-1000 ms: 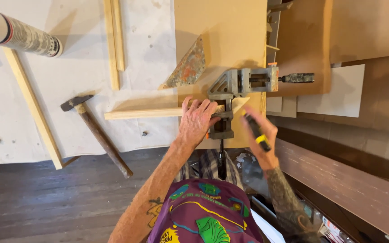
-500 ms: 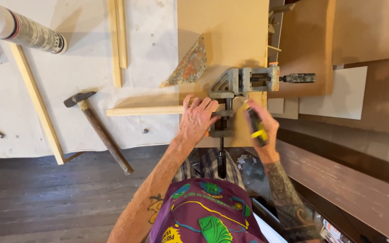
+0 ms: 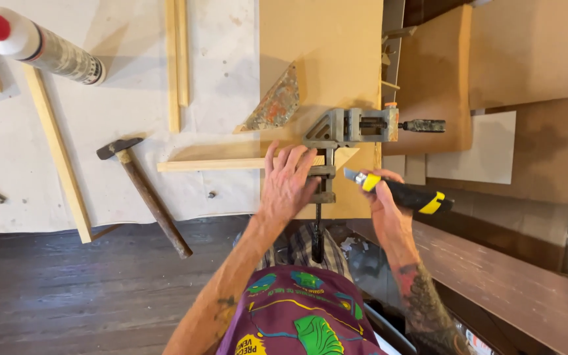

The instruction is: Applying wood glue to wooden strips and assembling them into a frame using a corner clamp.

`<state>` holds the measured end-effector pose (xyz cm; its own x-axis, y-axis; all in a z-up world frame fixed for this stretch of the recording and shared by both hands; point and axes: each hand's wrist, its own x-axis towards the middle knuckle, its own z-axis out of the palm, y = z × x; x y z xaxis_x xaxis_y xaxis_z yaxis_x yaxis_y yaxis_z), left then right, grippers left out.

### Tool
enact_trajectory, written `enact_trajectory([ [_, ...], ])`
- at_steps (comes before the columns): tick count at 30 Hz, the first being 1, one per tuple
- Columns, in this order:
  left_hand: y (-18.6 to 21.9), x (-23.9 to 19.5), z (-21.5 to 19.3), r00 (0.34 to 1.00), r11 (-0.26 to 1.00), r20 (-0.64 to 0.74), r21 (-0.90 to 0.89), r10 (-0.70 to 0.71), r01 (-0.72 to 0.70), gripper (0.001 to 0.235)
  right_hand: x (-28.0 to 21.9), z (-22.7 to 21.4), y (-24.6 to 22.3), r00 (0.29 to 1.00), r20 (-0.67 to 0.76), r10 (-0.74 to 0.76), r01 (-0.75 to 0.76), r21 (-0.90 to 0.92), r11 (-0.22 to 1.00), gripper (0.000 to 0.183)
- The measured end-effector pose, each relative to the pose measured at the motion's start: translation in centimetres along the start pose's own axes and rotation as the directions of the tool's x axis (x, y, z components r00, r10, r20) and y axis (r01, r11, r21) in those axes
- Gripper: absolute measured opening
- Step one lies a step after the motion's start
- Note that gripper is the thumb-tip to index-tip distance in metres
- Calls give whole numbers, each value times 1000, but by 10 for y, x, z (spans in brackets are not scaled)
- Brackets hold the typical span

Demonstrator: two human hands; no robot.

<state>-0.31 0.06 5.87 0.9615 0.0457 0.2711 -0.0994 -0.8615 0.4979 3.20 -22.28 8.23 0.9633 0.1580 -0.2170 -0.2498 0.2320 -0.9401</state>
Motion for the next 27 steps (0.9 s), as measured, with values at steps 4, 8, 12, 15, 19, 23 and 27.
enact_trajectory([
  [4, 45, -19, -49, 927, 619, 131, -710, -351, 335, 46, -25, 8, 12, 987, 87, 136, -152, 201, 968, 26],
  [8, 57, -50, -51, 743, 31, 326, -907, -584, 421, 26, -38, 30, 25, 958, 239, 156, -223, 284, 933, 25],
  [12, 30, -96, -64, 691, -90, 343, -923, -637, 375, 14, -45, 52, 34, 911, 388, 143, -234, 197, 952, 27],
  [15, 20, -115, -104, 678, -88, 290, -944, -675, 317, 12, -63, 102, 8, 867, 470, 164, -224, 75, 972, 25],
  [19, 5, -143, -131, 625, -95, 232, -965, -745, 245, 10, -72, 131, 32, 823, 538, 180, -267, 87, 960, 23],
  [23, -7, -171, -152, 512, -154, 165, -986, -843, 66, 4, -89, 173, 38, 772, 594, 224, -312, 48, 949, 24],
  [27, -13, -194, -168, 356, -122, 96, -991, -930, -53, 10, -108, 213, 39, 726, 612, 312, -389, -8, 921, 23],
])
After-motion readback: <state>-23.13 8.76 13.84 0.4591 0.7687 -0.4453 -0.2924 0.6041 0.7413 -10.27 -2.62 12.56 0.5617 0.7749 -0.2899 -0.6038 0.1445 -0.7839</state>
